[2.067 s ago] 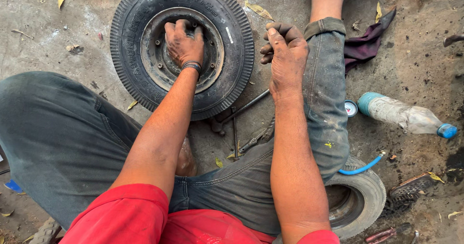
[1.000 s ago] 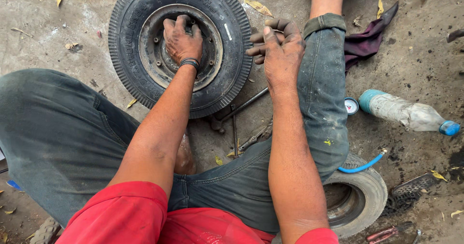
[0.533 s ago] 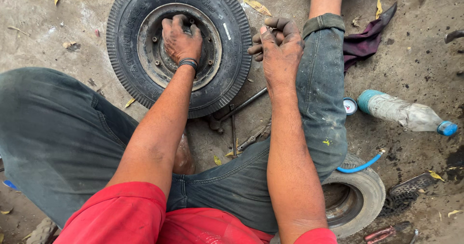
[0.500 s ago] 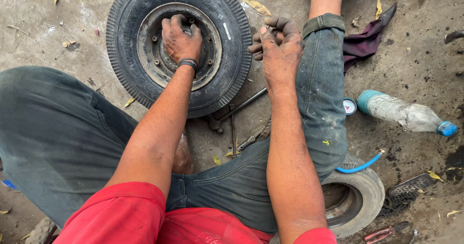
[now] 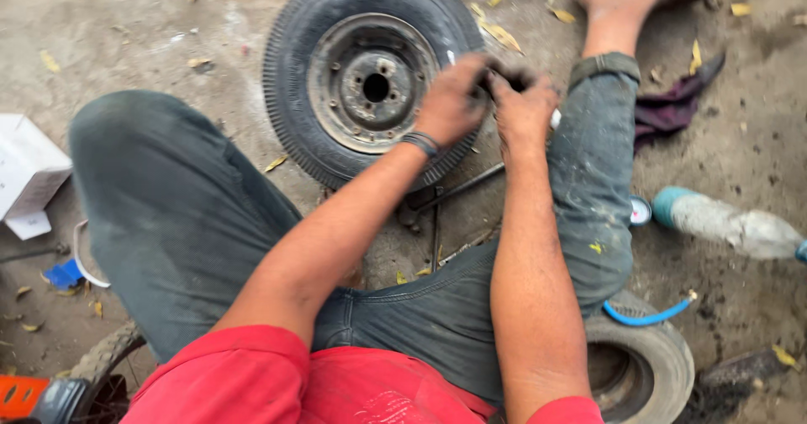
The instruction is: The person sits on the floor and uses a hammer and metal rod to seat a tire onto a rim. They then insert valve cores into the rim's valve stem and use a metal rod to adjust the tire bead.
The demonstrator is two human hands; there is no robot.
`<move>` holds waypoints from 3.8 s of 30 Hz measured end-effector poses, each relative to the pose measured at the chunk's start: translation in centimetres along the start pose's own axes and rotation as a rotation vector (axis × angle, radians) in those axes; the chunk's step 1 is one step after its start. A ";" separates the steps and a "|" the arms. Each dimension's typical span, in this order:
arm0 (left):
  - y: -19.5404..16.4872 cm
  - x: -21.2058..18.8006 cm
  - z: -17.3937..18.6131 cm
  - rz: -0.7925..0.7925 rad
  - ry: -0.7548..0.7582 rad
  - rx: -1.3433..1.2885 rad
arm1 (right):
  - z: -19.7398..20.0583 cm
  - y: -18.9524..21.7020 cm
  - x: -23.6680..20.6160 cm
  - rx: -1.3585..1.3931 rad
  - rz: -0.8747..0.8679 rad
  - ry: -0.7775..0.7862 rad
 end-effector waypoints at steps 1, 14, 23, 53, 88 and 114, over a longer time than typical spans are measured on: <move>-0.8 0.2 -0.1 -0.057 -0.014 -0.030 | -0.1 -0.2 0.0 0.081 -0.043 0.038; 9.4 -1.8 4.0 0.277 0.064 0.466 | -0.1 3.9 -0.6 0.036 -0.225 0.063; 9.5 -1.4 2.6 0.228 0.070 0.487 | -0.5 4.6 -0.6 0.104 -0.118 0.172; 9.3 -1.6 2.6 0.224 0.037 0.470 | -0.6 5.8 -0.9 0.082 -0.099 0.212; 11.1 -2.7 1.1 0.018 0.177 0.591 | -0.1 1.8 -0.9 -0.188 0.052 0.067; 14.4 -3.0 1.0 -0.025 0.196 0.606 | 21.9 -17.8 -29.7 -0.369 -0.471 -0.419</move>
Point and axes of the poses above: each hand's wrist, its own x-axis towards the middle knuckle, its own z-axis out of the back of the hand, y = z × x, the point moved 3 cm from there along x, towards the middle knuckle, and after that the axes turned 11 degrees about x, right-handed, at the moved point
